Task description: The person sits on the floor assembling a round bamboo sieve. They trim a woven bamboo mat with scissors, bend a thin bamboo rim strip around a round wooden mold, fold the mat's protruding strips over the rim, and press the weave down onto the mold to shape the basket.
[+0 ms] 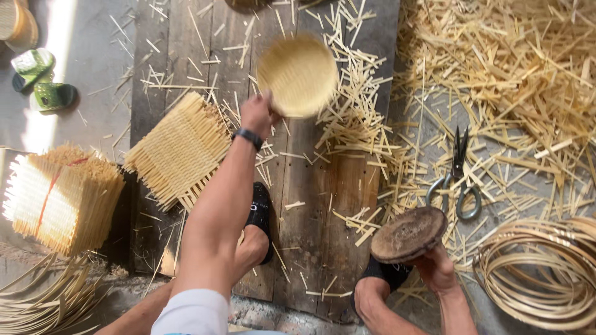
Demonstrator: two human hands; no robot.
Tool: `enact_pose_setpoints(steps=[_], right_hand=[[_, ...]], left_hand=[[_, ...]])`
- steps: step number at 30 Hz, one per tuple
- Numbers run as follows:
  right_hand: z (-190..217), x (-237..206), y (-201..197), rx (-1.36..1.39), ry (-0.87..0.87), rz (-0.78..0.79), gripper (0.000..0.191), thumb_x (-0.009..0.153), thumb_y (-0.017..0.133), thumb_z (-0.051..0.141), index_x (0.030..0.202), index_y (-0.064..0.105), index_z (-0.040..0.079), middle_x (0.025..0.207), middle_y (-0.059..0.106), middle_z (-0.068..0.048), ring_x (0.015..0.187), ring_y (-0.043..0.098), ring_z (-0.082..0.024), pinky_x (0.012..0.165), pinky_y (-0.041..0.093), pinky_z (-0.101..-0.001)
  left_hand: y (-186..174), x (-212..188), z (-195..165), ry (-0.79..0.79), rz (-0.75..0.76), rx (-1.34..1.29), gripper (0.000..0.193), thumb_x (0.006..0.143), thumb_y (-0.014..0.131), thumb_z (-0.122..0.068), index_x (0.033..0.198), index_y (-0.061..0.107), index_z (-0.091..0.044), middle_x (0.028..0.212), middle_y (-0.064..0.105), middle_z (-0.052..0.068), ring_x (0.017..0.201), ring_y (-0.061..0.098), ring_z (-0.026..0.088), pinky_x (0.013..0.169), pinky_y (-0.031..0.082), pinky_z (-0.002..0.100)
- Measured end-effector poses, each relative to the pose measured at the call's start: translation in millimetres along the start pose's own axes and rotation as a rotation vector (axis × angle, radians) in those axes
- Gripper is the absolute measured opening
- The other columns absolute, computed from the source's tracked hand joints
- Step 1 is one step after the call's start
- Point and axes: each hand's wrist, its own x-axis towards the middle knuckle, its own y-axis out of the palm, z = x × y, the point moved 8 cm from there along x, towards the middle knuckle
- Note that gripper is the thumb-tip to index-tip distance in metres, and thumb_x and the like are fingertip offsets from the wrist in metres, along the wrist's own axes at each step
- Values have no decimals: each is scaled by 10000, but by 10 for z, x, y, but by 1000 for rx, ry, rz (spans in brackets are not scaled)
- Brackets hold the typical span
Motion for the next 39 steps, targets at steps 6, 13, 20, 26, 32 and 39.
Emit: enact_pose_setpoints(steps=[6,13,20,26,32,39], right_hand=[[-32,89,52,-54,1,0,639,827,658,295,1368,501,-6,1172,670,-198,999,724,-353,835,625,-570],[131,287,1100,-64,-26,380,797,908,600,532,1438,459,-47,1352,601,-215,1247,599,-341,1058,512,-550],[238,683,1561,-314,112,5,549,965,595,409,1327,565,-3,1206,677,-150,1074,656,-264,902,565,-428],[-90,958,1489,-440,99,-111,303,975,636,217,1162,642,-22,1048,723,-126,880,702,-215,735,629,-387],[-362,916,1334,-399,182,-148,326,1008,598,303,1085,614,-14,1029,722,-132,872,718,-249,706,637,-414],[-426,886,1194,-458,190,-140,363,1002,608,339,1070,659,-13,994,714,-140,856,710,-244,691,595,-374]], left_hand=[[546,0,-398,-82,69,-202,368,935,608,-422,1140,549,-121,956,771,189,721,737,262,622,647,381],[857,-1655,1846,-499,513,600,658,1000,511,-604,1254,695,-26,1048,738,120,883,720,226,739,619,389],[324,-1482,1754,105,147,131,399,938,740,-167,1306,662,-38,1155,725,103,1030,663,172,911,555,302],[-746,-1145,450,828,-105,1065,328,845,749,-13,1152,732,-124,1074,748,134,1005,699,294,890,580,383],[-1958,-830,-90,489,-404,1512,491,771,811,-209,1252,732,-269,1441,528,188,1273,511,360,1039,451,491],[-2131,-579,70,65,-414,1273,124,898,774,-301,1001,784,-231,1347,631,73,1246,585,223,1101,518,368]])
